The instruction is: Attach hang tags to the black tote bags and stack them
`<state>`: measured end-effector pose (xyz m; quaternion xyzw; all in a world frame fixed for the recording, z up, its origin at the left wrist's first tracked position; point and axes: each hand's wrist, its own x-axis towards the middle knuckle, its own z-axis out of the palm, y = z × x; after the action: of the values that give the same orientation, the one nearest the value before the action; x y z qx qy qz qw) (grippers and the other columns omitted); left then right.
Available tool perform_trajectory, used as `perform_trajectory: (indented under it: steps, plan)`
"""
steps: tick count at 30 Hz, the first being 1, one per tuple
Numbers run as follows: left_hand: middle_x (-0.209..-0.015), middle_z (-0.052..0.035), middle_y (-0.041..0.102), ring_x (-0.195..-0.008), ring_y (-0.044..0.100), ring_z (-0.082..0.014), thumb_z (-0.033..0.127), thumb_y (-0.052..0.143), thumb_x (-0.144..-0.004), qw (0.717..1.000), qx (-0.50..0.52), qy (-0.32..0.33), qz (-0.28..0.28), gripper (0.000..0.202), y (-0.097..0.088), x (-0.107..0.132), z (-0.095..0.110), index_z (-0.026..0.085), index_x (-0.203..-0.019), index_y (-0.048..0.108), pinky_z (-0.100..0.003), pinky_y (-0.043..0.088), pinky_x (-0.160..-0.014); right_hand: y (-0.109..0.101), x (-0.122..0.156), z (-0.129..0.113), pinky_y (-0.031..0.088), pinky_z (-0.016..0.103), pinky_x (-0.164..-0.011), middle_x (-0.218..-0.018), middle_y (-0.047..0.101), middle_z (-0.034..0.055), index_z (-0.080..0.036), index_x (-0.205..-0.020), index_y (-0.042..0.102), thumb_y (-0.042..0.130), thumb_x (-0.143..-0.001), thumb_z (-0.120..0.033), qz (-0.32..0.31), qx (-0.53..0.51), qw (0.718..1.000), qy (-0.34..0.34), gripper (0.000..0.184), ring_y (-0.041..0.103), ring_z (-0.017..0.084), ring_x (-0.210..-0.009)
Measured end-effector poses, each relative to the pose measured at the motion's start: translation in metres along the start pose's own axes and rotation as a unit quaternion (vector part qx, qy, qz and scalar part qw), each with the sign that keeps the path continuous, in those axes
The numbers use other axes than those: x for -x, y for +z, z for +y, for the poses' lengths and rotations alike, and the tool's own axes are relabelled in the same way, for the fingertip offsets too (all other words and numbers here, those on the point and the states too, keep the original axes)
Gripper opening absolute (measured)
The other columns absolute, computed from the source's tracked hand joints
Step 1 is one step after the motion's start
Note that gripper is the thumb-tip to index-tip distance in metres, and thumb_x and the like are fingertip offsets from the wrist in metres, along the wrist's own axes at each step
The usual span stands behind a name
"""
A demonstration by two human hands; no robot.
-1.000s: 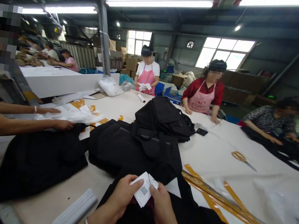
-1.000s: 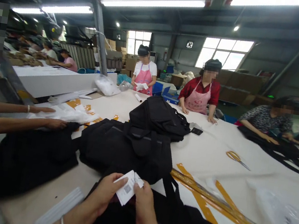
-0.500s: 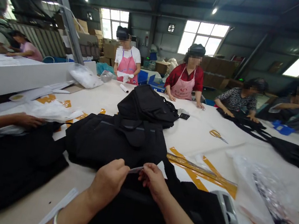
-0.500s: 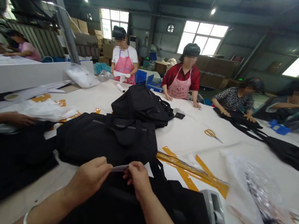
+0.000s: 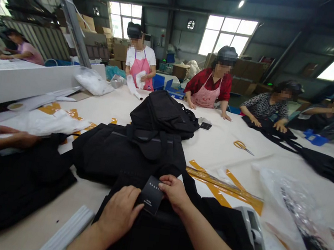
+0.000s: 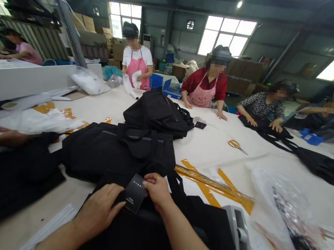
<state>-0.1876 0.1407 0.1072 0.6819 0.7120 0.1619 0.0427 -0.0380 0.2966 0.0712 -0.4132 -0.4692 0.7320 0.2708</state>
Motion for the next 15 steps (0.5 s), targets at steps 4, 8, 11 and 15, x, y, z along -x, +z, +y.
perform_trajectory:
  steps: [4,8,11,15]
  plan:
    - [-0.107,-0.0095,0.064,-0.101,0.056,-0.032,0.028,0.071,-0.085,0.994,-0.026,-0.009,-0.107,0.028,-0.006,-0.002,-0.016,0.018,-0.109,0.062,-0.051,0.049,-0.088,0.004,-0.006,0.01,0.044,0.024,-0.046,-0.068,0.065,-0.0017,-0.018,-0.087,0.064,0.078,-0.054,-0.034,0.055,-0.01,0.998,-0.013,0.039,0.06,0.015,-0.058]
    - [-0.098,-0.0057,0.064,-0.095,0.055,-0.0271,0.022,0.068,-0.088,0.994,0.02,0.03,-0.107,0.01,-0.008,0.001,-0.022,0.02,-0.096,0.063,-0.044,0.046,-0.085,0.008,-0.01,0.022,0.045,0.026,-0.048,-0.069,0.066,-0.0004,-0.019,-0.09,0.062,0.074,-0.059,-0.041,0.104,-0.003,0.994,-0.042,0.04,0.061,0.017,-0.059]
    - [-0.093,-0.0038,0.063,-0.091,0.055,-0.0239,0.019,0.063,-0.092,0.991,0.076,0.087,-0.075,0.003,-0.008,0.004,-0.029,0.021,-0.094,0.062,-0.04,0.043,-0.08,0.013,-0.01,0.028,0.05,0.03,-0.057,-0.073,0.068,0.0017,-0.019,-0.092,0.061,0.068,-0.065,-0.043,0.128,0.025,0.989,-0.074,0.036,0.064,0.019,-0.065]
    - [-0.088,-0.0037,0.061,-0.086,0.053,-0.0229,0.02,0.059,-0.094,0.986,0.101,0.133,-0.026,0.003,-0.004,0.006,-0.036,0.02,-0.092,0.06,-0.039,0.041,-0.076,0.018,-0.002,0.027,0.053,0.034,-0.073,-0.08,0.07,0.0033,-0.019,-0.094,0.065,0.065,-0.073,-0.038,0.118,0.101,0.98,-0.121,0.028,0.067,0.021,-0.078]
